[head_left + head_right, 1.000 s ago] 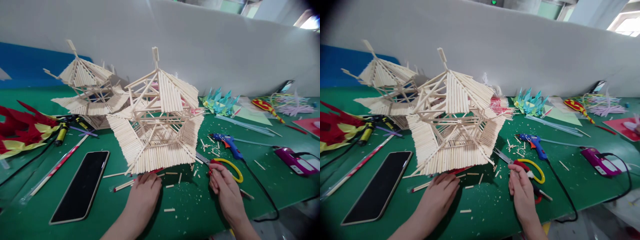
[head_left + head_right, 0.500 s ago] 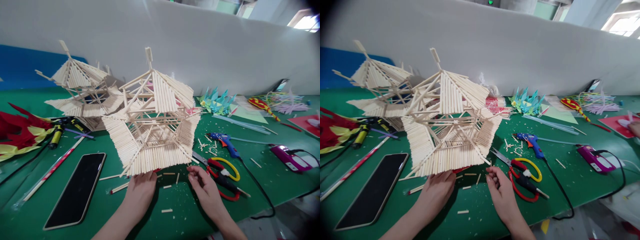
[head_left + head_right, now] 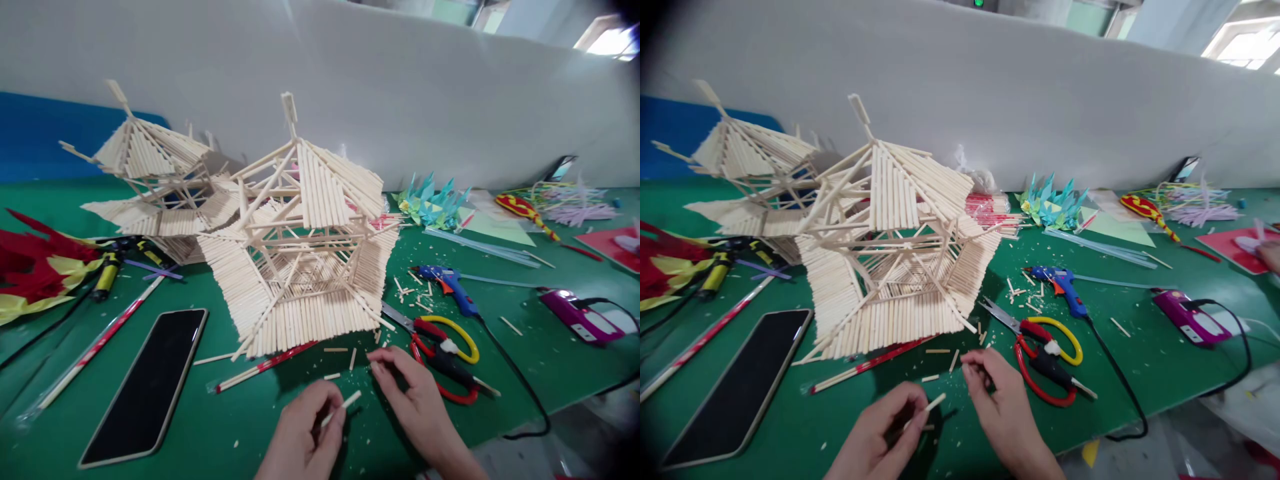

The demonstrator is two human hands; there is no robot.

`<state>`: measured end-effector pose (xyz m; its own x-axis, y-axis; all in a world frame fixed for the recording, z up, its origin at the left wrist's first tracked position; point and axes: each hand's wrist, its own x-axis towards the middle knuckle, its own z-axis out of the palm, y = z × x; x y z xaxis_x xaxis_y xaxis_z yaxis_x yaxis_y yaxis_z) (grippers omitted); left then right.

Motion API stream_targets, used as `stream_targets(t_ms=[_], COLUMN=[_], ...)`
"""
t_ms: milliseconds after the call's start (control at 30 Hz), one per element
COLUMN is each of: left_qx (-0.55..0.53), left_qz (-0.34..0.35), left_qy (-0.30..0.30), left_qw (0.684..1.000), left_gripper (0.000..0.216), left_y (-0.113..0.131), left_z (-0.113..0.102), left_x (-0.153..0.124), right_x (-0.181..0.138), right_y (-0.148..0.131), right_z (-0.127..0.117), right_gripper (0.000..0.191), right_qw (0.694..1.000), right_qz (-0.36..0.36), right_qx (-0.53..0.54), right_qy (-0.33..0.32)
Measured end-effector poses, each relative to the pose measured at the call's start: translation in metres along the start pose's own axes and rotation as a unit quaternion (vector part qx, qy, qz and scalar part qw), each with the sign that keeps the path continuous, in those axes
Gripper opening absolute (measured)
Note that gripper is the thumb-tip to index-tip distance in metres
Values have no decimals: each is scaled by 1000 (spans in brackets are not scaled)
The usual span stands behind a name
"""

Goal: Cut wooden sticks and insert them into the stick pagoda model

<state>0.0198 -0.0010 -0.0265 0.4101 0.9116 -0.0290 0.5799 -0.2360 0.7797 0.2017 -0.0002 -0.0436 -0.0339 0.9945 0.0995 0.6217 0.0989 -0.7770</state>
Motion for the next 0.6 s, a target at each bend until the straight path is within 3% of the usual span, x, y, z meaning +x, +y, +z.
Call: stream_targets(t_ms=[100, 200, 367, 600], left_qx=[148, 227, 284, 268], left_qz=[69, 94, 109, 158], left_qy=[65, 92, 122, 167], left_qw=[984, 965, 945, 936], left_gripper=[15, 18, 23, 21], left_y=[-17, -38, -55, -43], left_z=[0, -1, 0, 4], left_x=[1, 3, 9, 6], right_x=[12, 28, 45, 41], right_y=[7, 6, -9, -18], right_z=[7, 17, 29, 18], right_gripper=[18, 21, 23, 22], right_qw=[997, 990, 968, 956], right_qz=[-33, -80, -114, -149], right_qx=[-66, -106, -192, -211], right_qy=[-2, -46, -112, -141])
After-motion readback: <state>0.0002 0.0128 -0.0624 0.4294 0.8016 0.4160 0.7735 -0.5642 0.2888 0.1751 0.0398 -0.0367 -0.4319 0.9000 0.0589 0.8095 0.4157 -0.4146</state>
